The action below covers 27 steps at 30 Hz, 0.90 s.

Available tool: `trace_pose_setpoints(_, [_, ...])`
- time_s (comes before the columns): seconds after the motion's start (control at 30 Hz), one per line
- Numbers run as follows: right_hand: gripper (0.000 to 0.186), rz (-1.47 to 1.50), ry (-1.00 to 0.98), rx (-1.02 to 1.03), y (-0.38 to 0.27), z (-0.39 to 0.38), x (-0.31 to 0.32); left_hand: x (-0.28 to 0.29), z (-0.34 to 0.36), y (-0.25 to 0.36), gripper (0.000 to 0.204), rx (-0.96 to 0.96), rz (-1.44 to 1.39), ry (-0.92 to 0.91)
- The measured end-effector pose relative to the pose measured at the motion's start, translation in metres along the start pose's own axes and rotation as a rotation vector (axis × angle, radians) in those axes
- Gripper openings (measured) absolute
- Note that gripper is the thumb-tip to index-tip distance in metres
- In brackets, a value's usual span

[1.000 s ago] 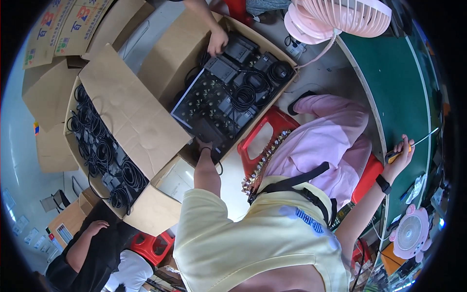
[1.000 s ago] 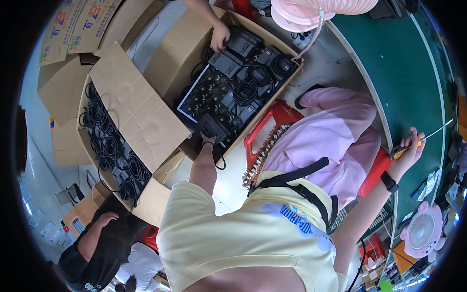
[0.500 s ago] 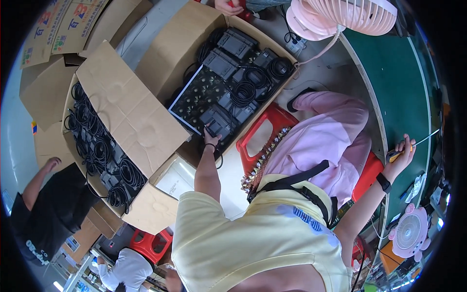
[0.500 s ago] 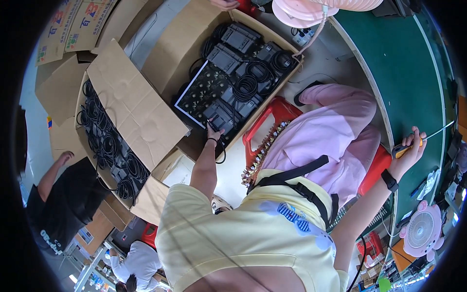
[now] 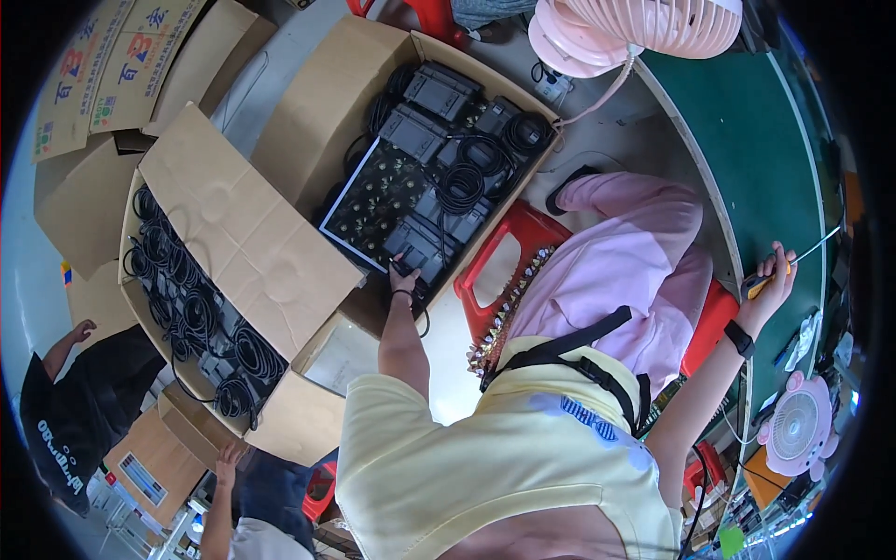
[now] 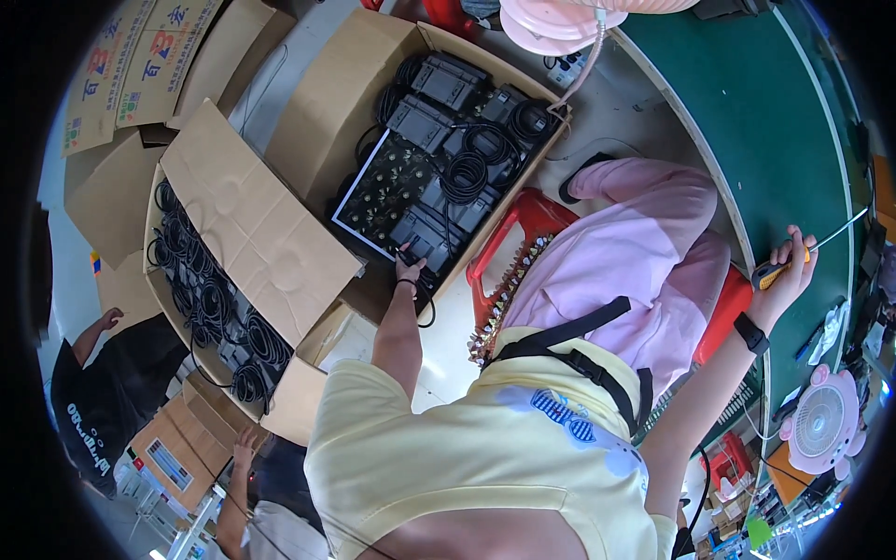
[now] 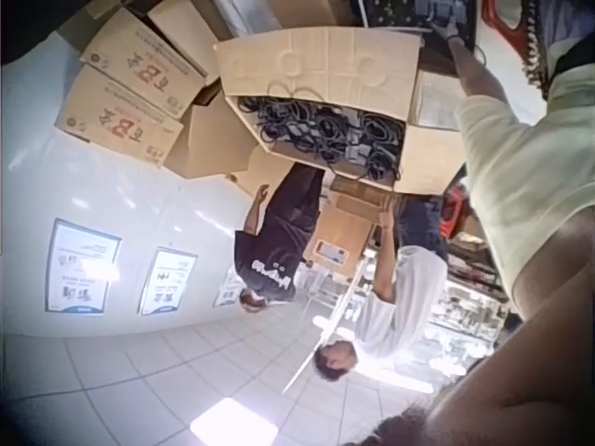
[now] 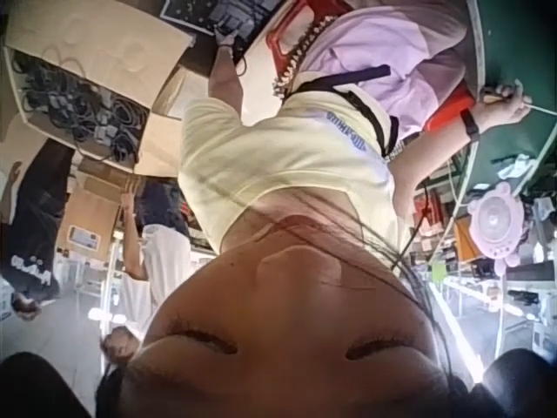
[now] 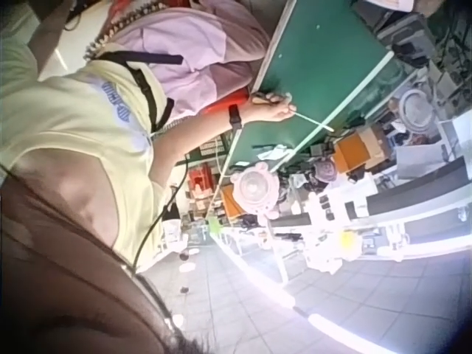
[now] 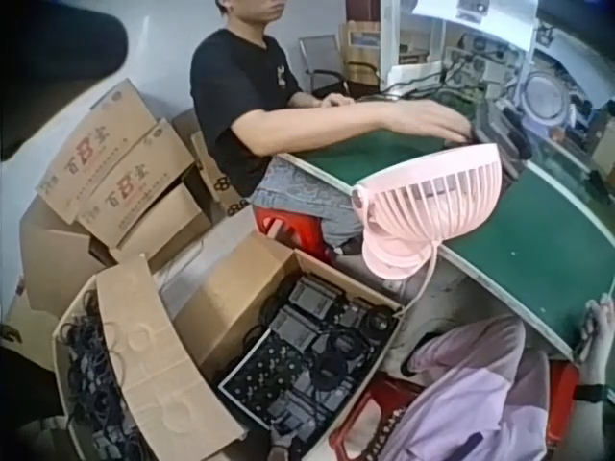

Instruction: Coil a power cable, place it inside an equipment storage box, and then pack the storage boxes into a larger shipping container.

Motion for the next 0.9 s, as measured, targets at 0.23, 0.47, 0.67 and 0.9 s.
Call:
trace_pose_setpoints(0.23, [0.012,-0.005,0.025,-0.02,0.003,0.0,0.0,-0.013,-0.016,0.032,0.065,0.214,0.585,0.466])
trace_pose_setpoints(0.47, [0.014,-0.033,0.079,-0.05,-0.001,-0.017,-0.022,-0.091,-0.046,0.075,0.073,-0.455,1.117,0.084])
trace_pose_setpoints(0.67, [0.013,0.04,0.072,-0.091,-0.007,-0.027,-0.039,-0.094,-0.049,0.125,0.077,-0.704,0.574,0.187])
trace_pose_setpoints(0.9, [0.013,0.082,0.011,-0.139,-0.008,-0.031,-0.047,-0.132,0.009,0.116,0.074,-0.317,0.998,-0.086])
Point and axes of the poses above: each hand's wrist, its own z-axis towards the middle knuckle, its own x-axis out of the back of the hand, y = z × x, the point moved 8 cm from there along z, towards the middle knuckle, and after that the axes turned 15 degrees about -x, right-handed, at the moved point
